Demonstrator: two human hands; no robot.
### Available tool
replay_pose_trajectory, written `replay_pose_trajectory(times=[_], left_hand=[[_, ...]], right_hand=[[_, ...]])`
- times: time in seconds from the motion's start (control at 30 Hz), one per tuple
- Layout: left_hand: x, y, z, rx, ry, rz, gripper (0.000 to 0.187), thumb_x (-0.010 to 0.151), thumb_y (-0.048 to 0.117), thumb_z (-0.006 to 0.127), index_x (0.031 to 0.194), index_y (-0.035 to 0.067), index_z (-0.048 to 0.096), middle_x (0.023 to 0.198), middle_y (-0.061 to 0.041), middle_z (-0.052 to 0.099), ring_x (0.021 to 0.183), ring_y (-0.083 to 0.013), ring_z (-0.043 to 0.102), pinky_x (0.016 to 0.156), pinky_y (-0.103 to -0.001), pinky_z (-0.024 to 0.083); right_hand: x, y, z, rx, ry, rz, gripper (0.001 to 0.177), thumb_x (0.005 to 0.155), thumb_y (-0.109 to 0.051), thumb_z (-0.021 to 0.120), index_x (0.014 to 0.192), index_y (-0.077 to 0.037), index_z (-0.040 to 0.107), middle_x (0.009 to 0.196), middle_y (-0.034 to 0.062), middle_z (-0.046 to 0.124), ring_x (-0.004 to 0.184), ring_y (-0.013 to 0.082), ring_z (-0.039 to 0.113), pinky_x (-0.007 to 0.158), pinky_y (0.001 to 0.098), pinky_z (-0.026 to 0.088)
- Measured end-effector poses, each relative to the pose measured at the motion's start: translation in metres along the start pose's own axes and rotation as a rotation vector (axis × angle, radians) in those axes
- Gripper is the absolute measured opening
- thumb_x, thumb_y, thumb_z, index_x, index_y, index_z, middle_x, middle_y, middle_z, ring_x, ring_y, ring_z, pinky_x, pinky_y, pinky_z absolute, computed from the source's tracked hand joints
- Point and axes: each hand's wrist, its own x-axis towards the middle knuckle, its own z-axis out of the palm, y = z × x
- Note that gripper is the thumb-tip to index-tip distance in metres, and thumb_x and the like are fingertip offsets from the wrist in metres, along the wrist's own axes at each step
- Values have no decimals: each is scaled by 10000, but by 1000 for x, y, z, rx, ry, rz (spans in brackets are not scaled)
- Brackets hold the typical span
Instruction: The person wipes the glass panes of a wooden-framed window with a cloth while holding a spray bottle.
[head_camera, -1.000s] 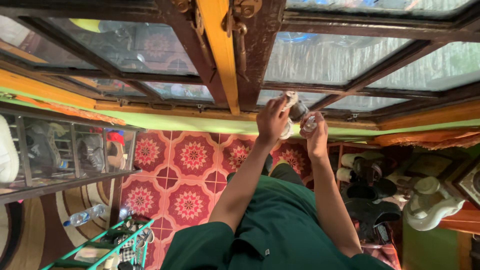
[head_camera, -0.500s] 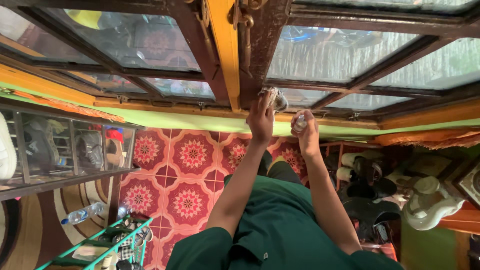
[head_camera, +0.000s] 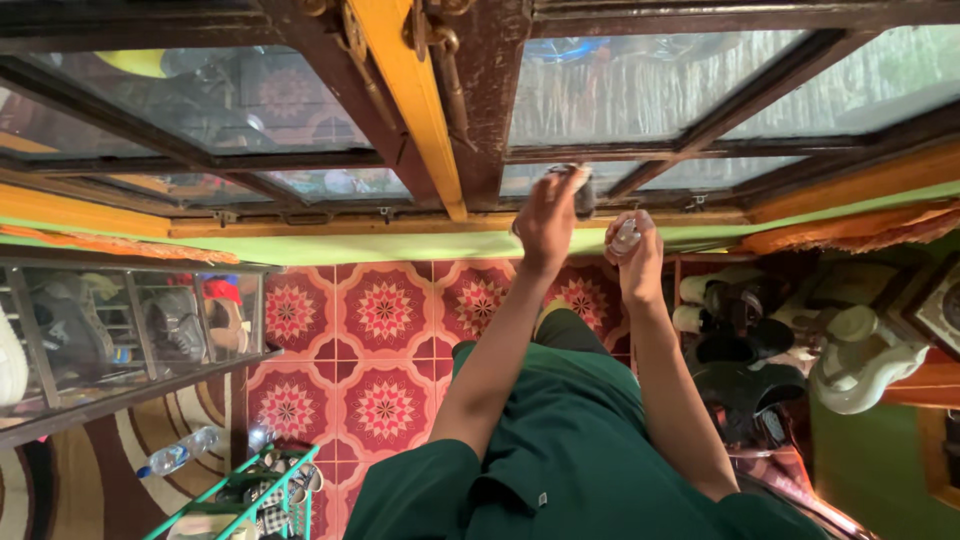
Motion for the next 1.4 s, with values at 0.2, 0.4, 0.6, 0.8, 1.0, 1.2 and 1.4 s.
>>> replay_pose_trajectory(times=[0.2,0.4,0.6,0.8,1.0,1.2,1.4], left_hand=[[5,-41,-46,220,-25,-45,467,876,14,736,1311,168,658,1060,-87,682,901,-295,679,741,-417,547],[12,-25,-43,164,-12,-111,462,880,-5,727,1317,129,654,1016,-113,658,917,-311,664,764,-427,545],[6,-6,-14,78,54,-228,536,867,4,709,1370,98,550,1135,-145,613,1018,-352,629,852,-462,535],[-12,16,35,41,-93,-124,486,924,-1,718,1365,150,580,1133,-96,637,1003,-273,656,745,-343,576],[-13,60,69,-183,-110,-59,423,958,-60,674,1342,116,663,1120,-71,688,955,-244,698,706,-347,586],[-8,78,72,-63,-103,1,401,924,-3,683,1299,136,652,1108,-96,658,996,-308,677,803,-416,573],[-18,57,71,-57,-180,71,366,910,8,705,1261,107,669,1061,-100,647,983,-308,675,794,-422,567]], right_hand=[[12,8,8,8,-47,15,377,1049,-485,540,978,-116,567,873,19,582,741,104,535,604,260,380],[19,-1,20,-23,-88,11,371,1047,-484,546,984,-120,572,896,18,590,765,95,538,621,259,392],[21,-23,9,39,-47,17,329,1027,-448,548,996,-122,572,902,17,586,766,99,535,614,260,378],[15,-51,-14,15,-45,-42,342,1066,-426,523,955,-105,558,867,39,583,734,120,506,615,277,385],[19,-62,-41,126,37,-61,309,1063,-398,505,978,-104,552,864,31,572,744,134,523,599,281,367],[14,-60,-59,97,34,-82,336,1087,-408,478,985,-97,555,845,43,568,726,135,509,593,275,356],[20,-52,-57,99,-17,-37,342,1101,-401,476,999,-86,563,861,40,570,740,125,512,606,274,368]])
